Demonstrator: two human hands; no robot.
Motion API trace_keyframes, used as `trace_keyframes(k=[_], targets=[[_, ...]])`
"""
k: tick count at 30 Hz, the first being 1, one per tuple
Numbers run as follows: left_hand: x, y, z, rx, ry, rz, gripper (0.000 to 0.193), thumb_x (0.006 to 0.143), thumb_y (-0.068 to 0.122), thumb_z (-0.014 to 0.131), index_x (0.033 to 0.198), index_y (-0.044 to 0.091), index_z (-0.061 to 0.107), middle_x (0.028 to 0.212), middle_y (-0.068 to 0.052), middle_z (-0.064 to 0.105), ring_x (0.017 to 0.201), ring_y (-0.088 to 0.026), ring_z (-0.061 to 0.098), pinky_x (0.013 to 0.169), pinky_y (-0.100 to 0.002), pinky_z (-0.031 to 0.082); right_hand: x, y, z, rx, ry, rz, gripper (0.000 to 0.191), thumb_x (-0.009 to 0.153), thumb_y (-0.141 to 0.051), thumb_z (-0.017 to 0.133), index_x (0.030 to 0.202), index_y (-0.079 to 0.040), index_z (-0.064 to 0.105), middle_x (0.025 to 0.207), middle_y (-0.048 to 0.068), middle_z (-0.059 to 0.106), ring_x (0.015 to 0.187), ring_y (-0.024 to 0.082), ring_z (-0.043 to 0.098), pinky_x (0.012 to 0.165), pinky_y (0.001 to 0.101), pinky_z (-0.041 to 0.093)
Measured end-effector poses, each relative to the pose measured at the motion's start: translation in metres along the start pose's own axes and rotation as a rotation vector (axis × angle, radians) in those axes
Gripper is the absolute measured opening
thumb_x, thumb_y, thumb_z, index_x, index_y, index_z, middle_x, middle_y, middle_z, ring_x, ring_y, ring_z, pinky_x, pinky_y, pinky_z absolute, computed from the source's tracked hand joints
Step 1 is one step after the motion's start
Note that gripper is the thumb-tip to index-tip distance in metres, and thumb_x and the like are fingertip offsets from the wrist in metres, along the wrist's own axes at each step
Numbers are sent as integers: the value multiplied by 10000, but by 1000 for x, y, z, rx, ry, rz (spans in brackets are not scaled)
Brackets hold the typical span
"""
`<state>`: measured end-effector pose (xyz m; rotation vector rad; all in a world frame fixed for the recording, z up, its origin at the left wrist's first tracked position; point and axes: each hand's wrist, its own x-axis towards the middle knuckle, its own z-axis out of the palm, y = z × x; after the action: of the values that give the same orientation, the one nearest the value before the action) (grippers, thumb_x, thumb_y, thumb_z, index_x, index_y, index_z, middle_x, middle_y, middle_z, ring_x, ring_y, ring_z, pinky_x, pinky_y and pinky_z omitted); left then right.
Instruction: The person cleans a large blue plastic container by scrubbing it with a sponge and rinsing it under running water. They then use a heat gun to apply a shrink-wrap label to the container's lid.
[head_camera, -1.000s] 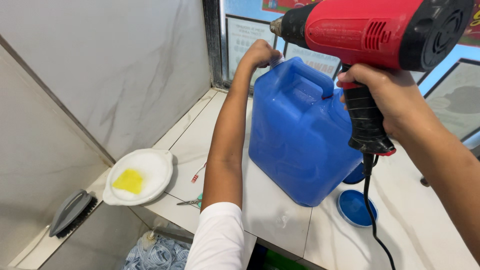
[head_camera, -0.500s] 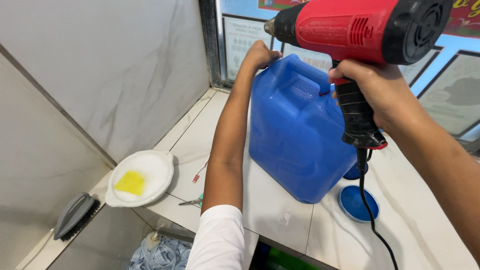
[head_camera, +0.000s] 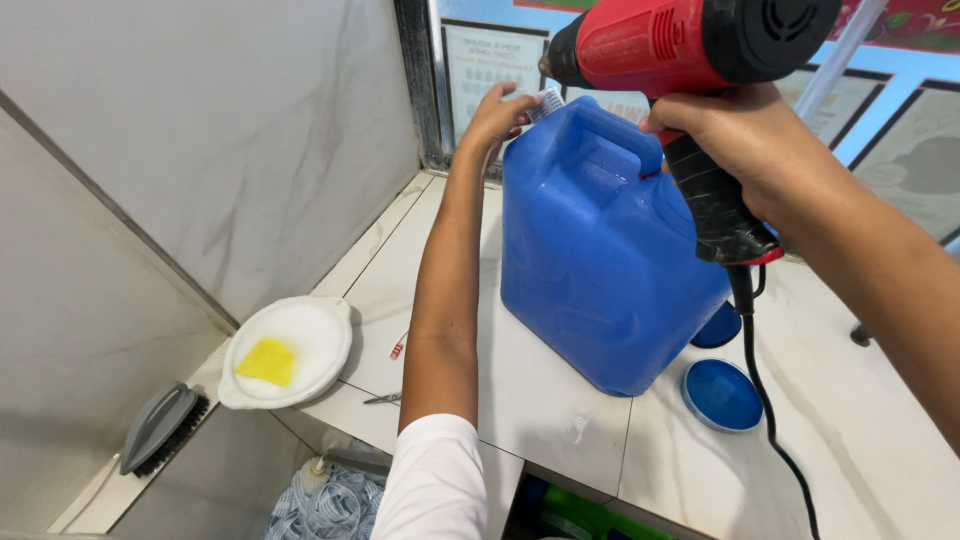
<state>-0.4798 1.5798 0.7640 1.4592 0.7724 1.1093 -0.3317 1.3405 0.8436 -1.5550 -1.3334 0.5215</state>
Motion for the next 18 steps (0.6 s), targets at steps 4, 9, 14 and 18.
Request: trace_keyframes(k=[4,9,14,18], targets=[[2,-9,2,67,22,65,924,739,290,884,1449,-86,427,1169,-265,721,1042,-292,733,895,-372,586,10,-3,2,-30,-19,-54,327,764,-113,730,1075,-19,690,840,116,697,685,178,672,590,327,555],[0,-11,4,89,54,79,922,727,289,884,1427,-74,405,1109,-252,748,1003,-277,731,882,-372,582,16,-1,3,-77,-32,-41,362,758,-126,741,1099,-12,696,849,127,700,698,180,672,605,317,552],[-7,-11,6,82,87,81,878,729,280,866,1417,-65,442,1058,-220,751,991,-279,751,858,-365,597,17,3,4,-125,-20,-38,414,751,-134,755,1138,-15,669,835,143,691,686,205,688,622,321,565],[-10,-12,8,50,107,67,853,743,255,844,1414,-67,428,1016,-221,756,956,-280,754,829,-349,603,20,4,4,-122,-64,-110,414,751,-132,756,1137,-7,675,853,134,693,687,187,672,590,313,550]])
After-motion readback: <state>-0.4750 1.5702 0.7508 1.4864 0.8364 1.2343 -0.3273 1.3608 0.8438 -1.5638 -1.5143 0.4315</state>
